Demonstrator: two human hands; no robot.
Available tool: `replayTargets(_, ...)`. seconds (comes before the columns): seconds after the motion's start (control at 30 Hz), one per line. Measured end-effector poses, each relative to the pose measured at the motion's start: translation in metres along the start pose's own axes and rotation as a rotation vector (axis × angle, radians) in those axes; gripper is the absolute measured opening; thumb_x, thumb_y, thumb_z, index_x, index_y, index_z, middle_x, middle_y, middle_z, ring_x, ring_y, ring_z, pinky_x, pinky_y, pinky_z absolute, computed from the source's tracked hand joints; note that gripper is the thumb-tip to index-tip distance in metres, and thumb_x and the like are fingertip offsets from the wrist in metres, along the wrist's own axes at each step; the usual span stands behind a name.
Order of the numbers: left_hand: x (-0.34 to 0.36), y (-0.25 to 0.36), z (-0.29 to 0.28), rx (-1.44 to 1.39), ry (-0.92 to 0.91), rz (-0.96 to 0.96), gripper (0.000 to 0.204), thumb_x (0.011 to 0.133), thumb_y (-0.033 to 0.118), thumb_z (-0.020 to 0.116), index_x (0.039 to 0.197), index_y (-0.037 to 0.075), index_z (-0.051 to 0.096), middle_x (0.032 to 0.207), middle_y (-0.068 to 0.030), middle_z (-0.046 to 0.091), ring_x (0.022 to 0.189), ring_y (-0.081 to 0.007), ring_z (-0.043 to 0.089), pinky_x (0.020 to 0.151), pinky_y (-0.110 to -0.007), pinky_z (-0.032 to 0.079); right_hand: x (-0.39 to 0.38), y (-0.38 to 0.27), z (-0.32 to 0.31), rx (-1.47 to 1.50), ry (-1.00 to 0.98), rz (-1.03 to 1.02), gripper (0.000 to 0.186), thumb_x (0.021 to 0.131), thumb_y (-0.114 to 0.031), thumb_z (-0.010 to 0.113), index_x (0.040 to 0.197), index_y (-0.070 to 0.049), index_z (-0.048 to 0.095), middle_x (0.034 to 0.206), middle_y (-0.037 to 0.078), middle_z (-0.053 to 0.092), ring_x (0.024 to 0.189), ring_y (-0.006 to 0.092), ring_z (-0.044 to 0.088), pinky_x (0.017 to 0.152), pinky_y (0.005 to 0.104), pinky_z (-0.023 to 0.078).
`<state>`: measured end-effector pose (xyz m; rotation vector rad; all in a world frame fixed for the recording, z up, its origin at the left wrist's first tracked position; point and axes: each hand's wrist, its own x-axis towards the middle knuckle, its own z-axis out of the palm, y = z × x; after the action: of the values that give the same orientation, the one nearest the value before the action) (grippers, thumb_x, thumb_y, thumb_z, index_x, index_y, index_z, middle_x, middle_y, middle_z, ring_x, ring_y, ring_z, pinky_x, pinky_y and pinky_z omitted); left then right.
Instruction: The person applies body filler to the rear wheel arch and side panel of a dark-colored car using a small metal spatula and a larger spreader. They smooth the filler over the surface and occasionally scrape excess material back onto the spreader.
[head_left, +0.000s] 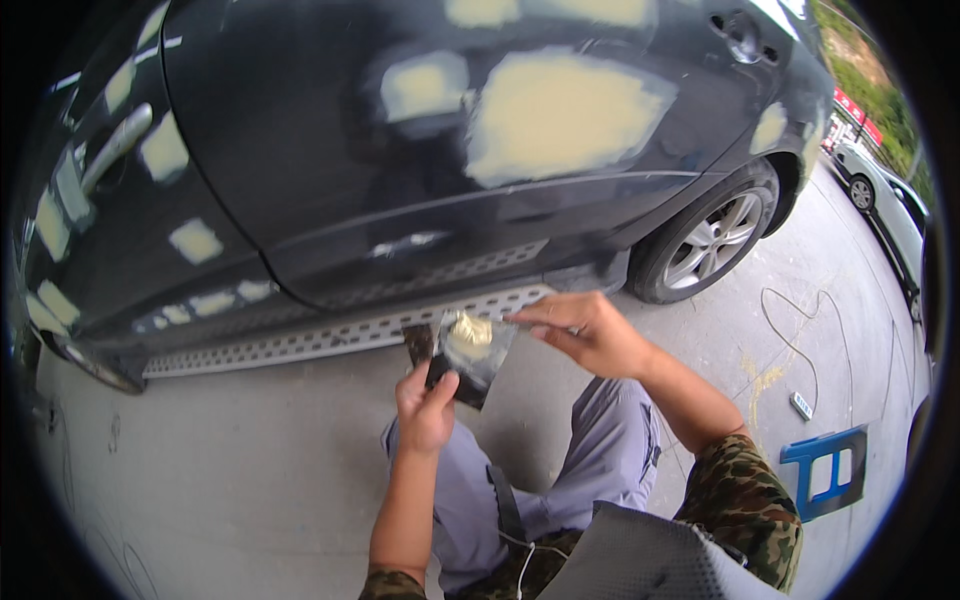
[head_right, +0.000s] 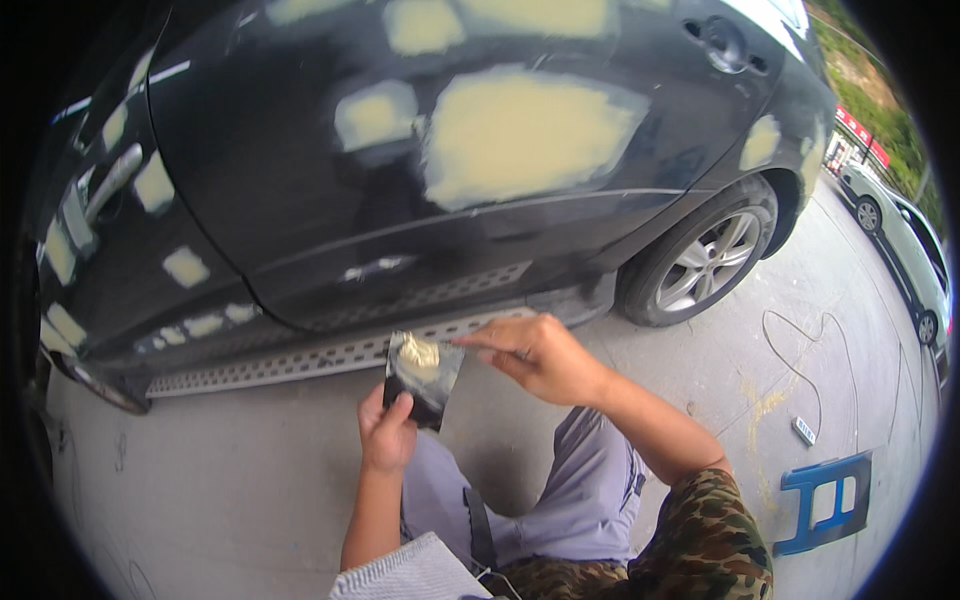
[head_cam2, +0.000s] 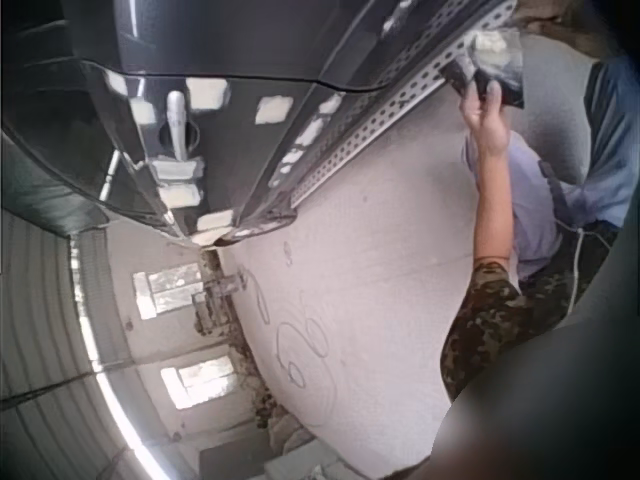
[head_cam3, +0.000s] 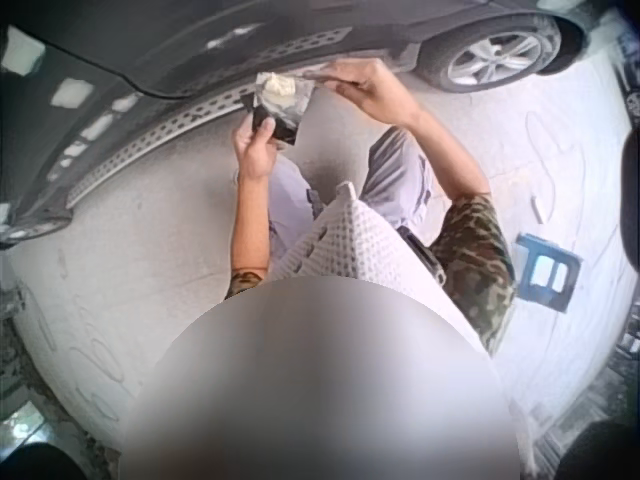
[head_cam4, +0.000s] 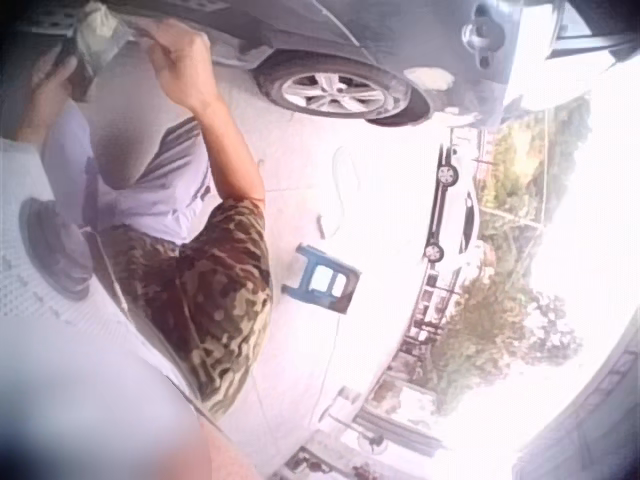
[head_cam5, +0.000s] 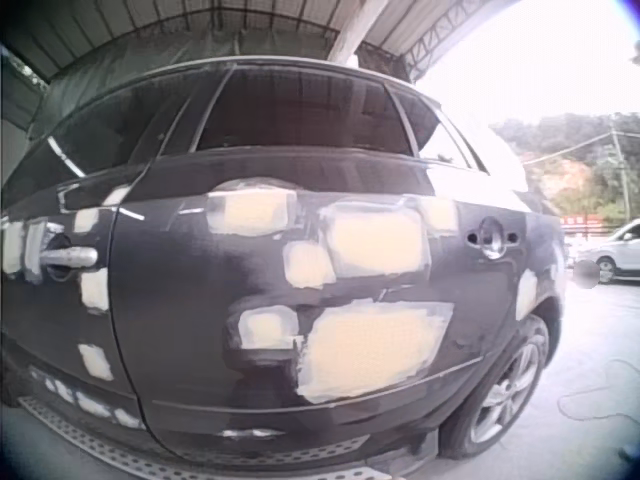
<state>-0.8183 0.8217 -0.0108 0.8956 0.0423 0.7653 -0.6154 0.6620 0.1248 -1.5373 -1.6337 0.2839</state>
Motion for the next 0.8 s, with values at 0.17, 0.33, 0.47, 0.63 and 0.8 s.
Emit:
replayTargets(0.17,0.007,-0.009,0.015,-0.112,-0.008,0.01,0.029,0.103,-0.001,0.064,0.131,-0.008,0.067,0.12,-0.0102,0.074,0.108,-0.0181,0.071,0.096,-0.033,0.056,-0.046,0.039,0.002,-0.304,0.017,0.213,0.04,0.093,0.001,0.067,0.129,-0.011,0.077,0.111,0.015,0.078,0.099,0.0381,0.073,0.086,0.0454,0.058)
replayTargets(0.33,0.019,-0.016,0.039,-0.067,0.06,0.032,0.028,0.103,-0.002,0.063,0.13,-0.007,0.068,0.121,-0.0086,0.073,0.109,-0.017,0.069,0.099,-0.033,0.055,-0.096,0.066,0.0,-0.124,0.397,0.438,0.036,0.092,0.001,0.066,0.125,-0.007,0.078,0.109,0.017,0.077,0.095,0.0359,0.074,0.085,0.0422,0.058)
replayTargets(0.47,0.028,-0.024,0.068,-0.015,0.06,0.092,0.034,0.102,-0.001,0.063,0.135,-0.008,0.067,0.125,-0.008,0.072,0.115,-0.0151,0.066,0.104,-0.032,0.051,-0.115,0.069,-0.003,0.073,0.598,0.471,0.025,0.103,-0.004,0.067,0.126,-0.003,0.077,0.098,0.011,0.075,0.083,0.016,0.066,0.076,0.0316,0.053)
replayTargets(0.63,0.044,-0.031,0.11,-0.06,0.027,0.092,0.035,0.102,0.0,0.063,0.136,-0.009,0.067,0.127,-0.0092,0.072,0.118,-0.0166,0.065,0.107,-0.033,0.048,-0.117,0.051,-0.046,0.036,0.778,0.37,0.024,0.105,-0.003,0.065,0.126,0.0,0.077,0.093,0.007,0.07,0.081,0.0089,0.056,0.07,0.0259,0.045)
replayTargets(0.8,0.061,-0.04,0.156,-0.095,-0.002,0.095,0.035,0.104,0.002,0.062,0.137,-0.009,0.065,0.13,-0.0099,0.07,0.122,-0.0175,0.063,0.11,-0.033,0.045,-0.094,0.014,-0.091,-0.185,0.937,0.077,0.029,0.102,0.004,0.065,0.129,0.001,0.075,0.111,0.013,0.074,0.09,0.0133,0.067,0.079,0.025,0.051)
